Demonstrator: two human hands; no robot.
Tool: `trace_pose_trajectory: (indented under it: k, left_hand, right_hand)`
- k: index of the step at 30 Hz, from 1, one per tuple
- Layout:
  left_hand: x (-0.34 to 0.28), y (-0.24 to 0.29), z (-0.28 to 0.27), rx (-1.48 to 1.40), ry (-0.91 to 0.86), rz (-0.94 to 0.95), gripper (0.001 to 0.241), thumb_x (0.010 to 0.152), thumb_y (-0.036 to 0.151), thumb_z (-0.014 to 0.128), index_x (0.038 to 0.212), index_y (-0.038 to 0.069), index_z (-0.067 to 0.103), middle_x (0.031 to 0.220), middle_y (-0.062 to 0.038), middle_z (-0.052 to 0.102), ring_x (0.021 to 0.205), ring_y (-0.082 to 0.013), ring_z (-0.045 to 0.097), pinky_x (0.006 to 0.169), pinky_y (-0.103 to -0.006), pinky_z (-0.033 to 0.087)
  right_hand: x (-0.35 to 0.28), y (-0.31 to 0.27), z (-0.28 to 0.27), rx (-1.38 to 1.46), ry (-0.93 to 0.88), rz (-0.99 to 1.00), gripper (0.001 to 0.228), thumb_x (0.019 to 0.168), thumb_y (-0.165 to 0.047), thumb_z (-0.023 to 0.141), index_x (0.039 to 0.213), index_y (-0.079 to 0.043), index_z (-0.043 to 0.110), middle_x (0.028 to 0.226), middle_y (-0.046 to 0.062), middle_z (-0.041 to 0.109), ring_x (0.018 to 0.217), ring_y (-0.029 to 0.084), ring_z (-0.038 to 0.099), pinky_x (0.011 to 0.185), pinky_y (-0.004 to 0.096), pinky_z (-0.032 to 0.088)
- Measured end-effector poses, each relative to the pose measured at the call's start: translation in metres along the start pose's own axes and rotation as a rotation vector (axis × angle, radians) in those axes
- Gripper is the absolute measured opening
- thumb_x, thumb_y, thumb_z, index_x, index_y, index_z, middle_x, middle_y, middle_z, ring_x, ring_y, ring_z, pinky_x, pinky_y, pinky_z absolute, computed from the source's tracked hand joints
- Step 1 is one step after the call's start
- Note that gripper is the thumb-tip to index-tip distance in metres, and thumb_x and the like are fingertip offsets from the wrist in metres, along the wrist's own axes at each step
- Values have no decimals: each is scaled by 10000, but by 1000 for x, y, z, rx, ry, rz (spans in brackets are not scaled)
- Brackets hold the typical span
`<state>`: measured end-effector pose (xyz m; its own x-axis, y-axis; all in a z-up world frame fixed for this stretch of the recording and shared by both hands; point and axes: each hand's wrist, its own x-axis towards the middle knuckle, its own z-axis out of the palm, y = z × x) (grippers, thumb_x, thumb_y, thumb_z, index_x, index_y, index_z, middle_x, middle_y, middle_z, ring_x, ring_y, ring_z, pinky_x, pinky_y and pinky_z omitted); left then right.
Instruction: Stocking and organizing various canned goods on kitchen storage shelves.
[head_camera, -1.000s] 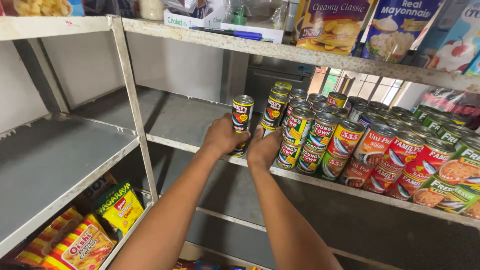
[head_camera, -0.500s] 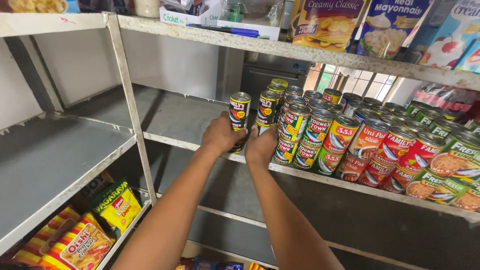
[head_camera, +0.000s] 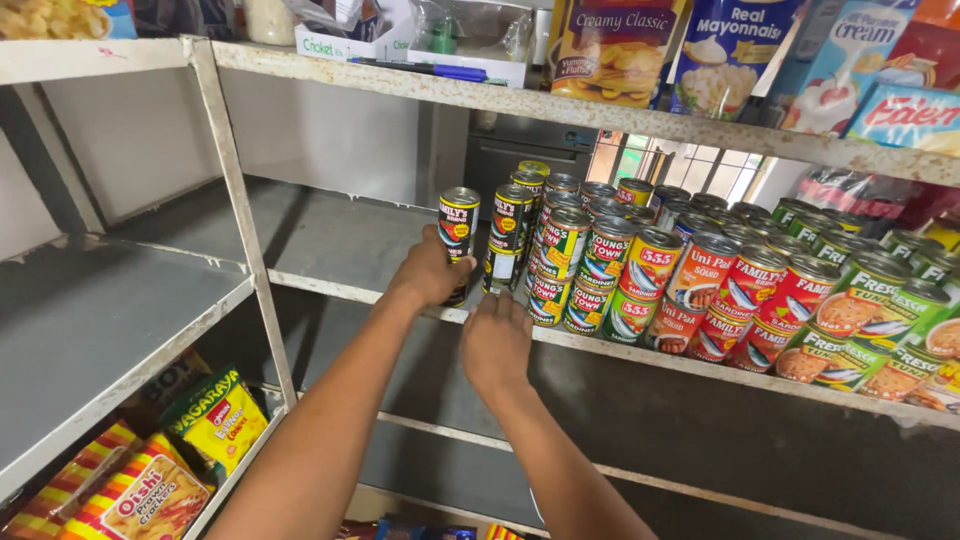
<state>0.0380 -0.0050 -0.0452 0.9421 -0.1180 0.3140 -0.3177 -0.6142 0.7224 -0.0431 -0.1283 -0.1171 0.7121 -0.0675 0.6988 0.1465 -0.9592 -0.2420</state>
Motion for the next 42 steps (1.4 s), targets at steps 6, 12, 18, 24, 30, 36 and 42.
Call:
trace_pose_trajectory:
  k: [6,12,18,24,30,36,42]
  left_hand:
    - [-4,24,7,18,-20,68,692,829,336,797,1264,-67,438,1156,-284,698,1137,-408,679,971,-441,540]
    - [0,32,16,49,-39,109,707,792,320,827,1242,-81,457,1112,-292,704,1086,-419,696,928,-454,556]
    - [9,21,16,-62,-69,197,715,758,324,842,1232,-81,492,1106,-265,715,1082,-387,709,923,-428,560]
    - [6,26,17,-69,-100,261,645,768,334,836,1209,-52,567,1141,-241,711,1081,-371,709,919,-422,556]
    - [0,46,19,-25,-146,215,686,732,315,823,1214,-62,514,1095,-266,722,1055,-385,715,893,-430,571]
    - [9,35,32,13,-135,238,711,767,338,792,1212,-114,473,1080,-288,707,1042,-400,715,884,-438,576]
    - [2,39,30,-3,-77,212,699,771,323,799,1205,-126,486,1076,-309,700,1044,-409,713,881,-438,579]
  right_hand:
    - [-23,20,-1,115,179,-318,366,888,-115,623,1212,55,601,1195,205,590,1124,364,528,1022,518,386]
    - [-24,25,5,221,250,-396,395,856,-52,592,1236,53,586,1213,198,578,1155,363,516,1056,511,363]
    - [-22,26,13,217,229,-363,522,747,-83,616,1253,37,568,1214,189,565,1170,367,499,1076,539,323]
    - [-24,32,17,258,218,-414,532,736,-98,636,1251,13,562,1244,179,555,1182,363,487,1065,543,323]
    - [-26,35,6,192,216,-519,444,756,-113,661,1195,-59,617,1323,118,568,1217,335,491,1064,533,334]
    - [-28,36,6,131,226,-551,439,759,-135,677,1193,-84,637,1342,115,550,1221,340,482,1061,546,332]
    - [-31,46,13,77,237,-677,466,725,-176,695,1186,-126,660,1321,144,521,1242,362,470,1048,573,325]
